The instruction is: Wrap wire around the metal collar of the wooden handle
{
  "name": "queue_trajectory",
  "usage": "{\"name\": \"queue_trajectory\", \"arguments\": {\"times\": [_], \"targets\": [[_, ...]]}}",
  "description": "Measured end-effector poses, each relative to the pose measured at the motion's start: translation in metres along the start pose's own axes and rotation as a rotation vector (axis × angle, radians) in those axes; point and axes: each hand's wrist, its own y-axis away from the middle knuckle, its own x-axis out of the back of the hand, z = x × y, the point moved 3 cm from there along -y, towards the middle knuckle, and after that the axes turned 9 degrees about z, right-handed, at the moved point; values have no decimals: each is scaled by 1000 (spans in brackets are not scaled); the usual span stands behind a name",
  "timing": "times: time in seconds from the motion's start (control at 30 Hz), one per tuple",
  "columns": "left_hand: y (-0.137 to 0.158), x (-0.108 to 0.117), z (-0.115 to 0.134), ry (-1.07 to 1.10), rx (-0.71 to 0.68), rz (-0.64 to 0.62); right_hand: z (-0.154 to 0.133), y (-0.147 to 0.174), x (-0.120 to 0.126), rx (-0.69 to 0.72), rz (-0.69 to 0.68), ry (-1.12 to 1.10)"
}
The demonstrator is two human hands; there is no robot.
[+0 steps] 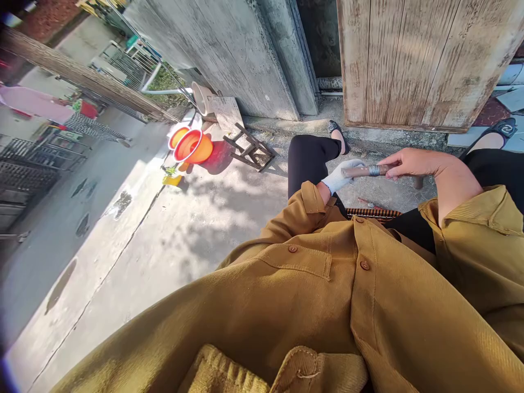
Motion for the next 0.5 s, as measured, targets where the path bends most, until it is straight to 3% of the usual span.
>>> {"name": "queue_trajectory", "arguments": {"times": [0.1,0.2,0.37,0.5], "targets": [[2,-7,-5,-7,-24,-86,1,-2,9,-73,338,-346],[8,-14,-3,-83,-86,-202,5,-11,6,-134,491,-221],[12,-14,5,-250,-174,-221,18,-25,0,-313,416,261],[14,-9,12,-328,-219,-215,23,-26,-8,-330,168,398]]}}
